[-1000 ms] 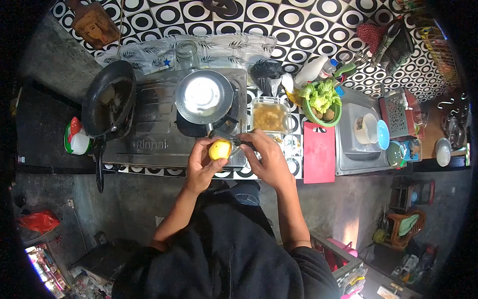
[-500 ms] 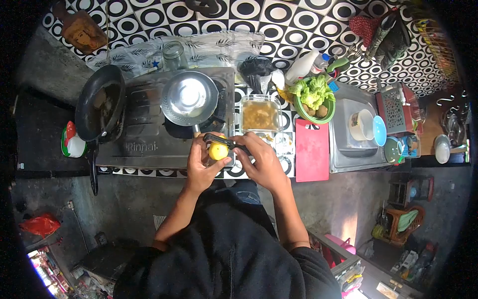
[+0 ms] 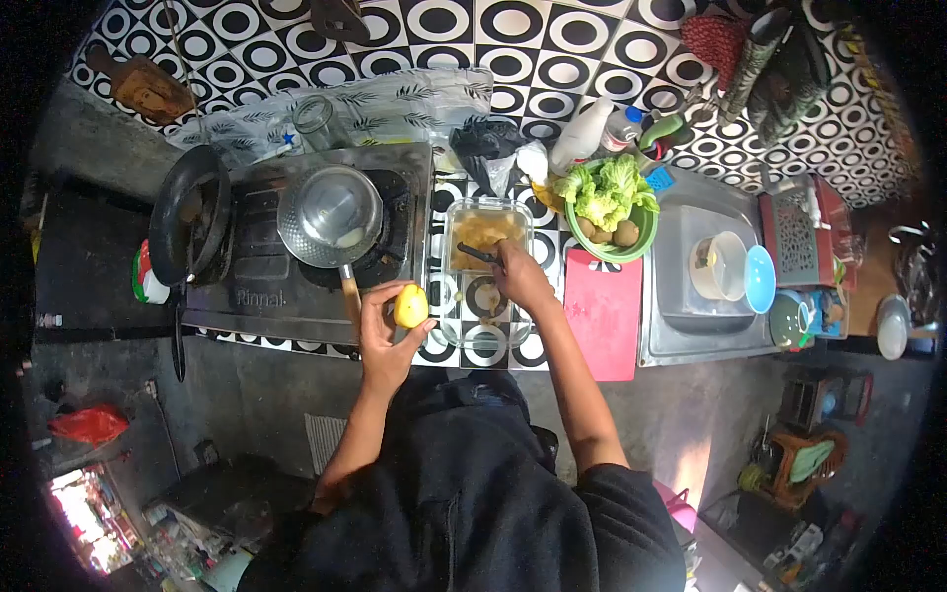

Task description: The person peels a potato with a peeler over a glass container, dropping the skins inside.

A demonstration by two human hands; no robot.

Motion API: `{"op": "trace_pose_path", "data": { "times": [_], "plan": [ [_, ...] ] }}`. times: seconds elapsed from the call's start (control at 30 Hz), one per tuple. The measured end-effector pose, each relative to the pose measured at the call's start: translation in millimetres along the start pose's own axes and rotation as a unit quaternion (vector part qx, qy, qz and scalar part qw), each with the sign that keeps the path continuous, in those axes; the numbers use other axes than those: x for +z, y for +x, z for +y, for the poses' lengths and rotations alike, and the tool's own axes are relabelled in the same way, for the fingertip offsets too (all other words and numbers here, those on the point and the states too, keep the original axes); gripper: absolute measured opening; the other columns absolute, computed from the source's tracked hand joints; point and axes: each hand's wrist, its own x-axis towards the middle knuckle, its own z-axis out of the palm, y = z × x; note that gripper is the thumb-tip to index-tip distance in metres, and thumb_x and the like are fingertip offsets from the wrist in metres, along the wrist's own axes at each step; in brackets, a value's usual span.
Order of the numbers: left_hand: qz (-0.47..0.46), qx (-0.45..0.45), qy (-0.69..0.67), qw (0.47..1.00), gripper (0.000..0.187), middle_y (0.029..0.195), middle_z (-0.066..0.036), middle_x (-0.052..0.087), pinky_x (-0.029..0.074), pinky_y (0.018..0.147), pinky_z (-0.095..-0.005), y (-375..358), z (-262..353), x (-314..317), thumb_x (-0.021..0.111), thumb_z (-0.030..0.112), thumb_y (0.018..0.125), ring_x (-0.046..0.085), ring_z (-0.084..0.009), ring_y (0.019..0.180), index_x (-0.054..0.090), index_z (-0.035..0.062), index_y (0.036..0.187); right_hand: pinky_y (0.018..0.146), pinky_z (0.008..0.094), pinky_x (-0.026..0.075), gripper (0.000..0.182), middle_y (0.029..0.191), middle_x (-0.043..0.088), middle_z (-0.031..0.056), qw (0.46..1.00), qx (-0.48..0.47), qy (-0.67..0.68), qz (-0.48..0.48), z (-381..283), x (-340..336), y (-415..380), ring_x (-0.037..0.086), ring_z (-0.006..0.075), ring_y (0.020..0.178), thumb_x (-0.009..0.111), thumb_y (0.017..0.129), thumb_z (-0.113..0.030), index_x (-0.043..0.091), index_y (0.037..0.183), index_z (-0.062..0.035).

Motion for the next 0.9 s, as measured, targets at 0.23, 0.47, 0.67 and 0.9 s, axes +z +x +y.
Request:
{"op": "trace_pose_path", "data": {
  "times": [0.23, 0.47, 0.67, 0.9],
  "plan": [
    [0.068, -0.052, 0.038, 0.996, 0.056, 0.129, -0.012, 0.052, 0.053, 0.093, -0.0312, -27.7, -6.5, 17.3, 0.078, -0.009, 0.078, 0.058, -0.0194, 0.115, 0.049, 0.0023, 0.125, 0.081, 0.0444, 0.050, 0.028, 0.101, 0.062, 0.0188, 0.989, -0.092, -0.062, -0.099, 55.1, 8.1, 36.7, 0.063, 0.0395, 0.095, 0.066, 0.082, -0.004, 0.053, 0.107, -0.0015],
    [0.125, -0.066, 0.054, 0.989, 0.057, 0.129, -0.013, 0.053, 0.052, 0.092, -0.0308, -42.6, -8.3, 33.7, 0.078, -0.009, 0.078, 0.057, -0.0194, 0.115, 0.049, 0.0017, 0.125, 0.083, 0.0448, 0.050, 0.032, 0.102, 0.064, 0.0199, 0.981, -0.156, -0.055, -0.104, 83.2, 19.2, 46.8, 0.064, 0.0400, 0.097, 0.069, 0.085, -0.015, 0.052, 0.108, -0.0016],
    [0.135, -0.073, 0.065, 0.986, 0.057, 0.129, -0.013, 0.052, 0.052, 0.093, -0.0309, -44.6, -12.0, 46.0, 0.078, -0.010, 0.077, 0.057, -0.0192, 0.116, 0.048, 0.0019, 0.125, 0.083, 0.0450, 0.050, 0.035, 0.102, 0.064, 0.0213, 0.975, -0.148, -0.059, -0.157, 75.5, 8.3, 52.3, 0.064, 0.0395, 0.096, 0.070, 0.086, -0.020, 0.053, 0.110, -0.0012],
    [0.123, -0.074, 0.055, 0.988, 0.058, 0.129, -0.013, 0.051, 0.051, 0.096, -0.0316, -39.2, -12.2, 58.2, 0.077, -0.010, 0.077, 0.056, -0.0194, 0.117, 0.048, 0.0020, 0.126, 0.083, 0.0453, 0.051, 0.036, 0.102, 0.065, 0.0211, 0.975, -0.152, -0.064, -0.150, 88.1, 16.8, 54.6, 0.064, 0.0392, 0.097, 0.069, 0.085, -0.016, 0.052, 0.112, 0.0002]
  ]
}}
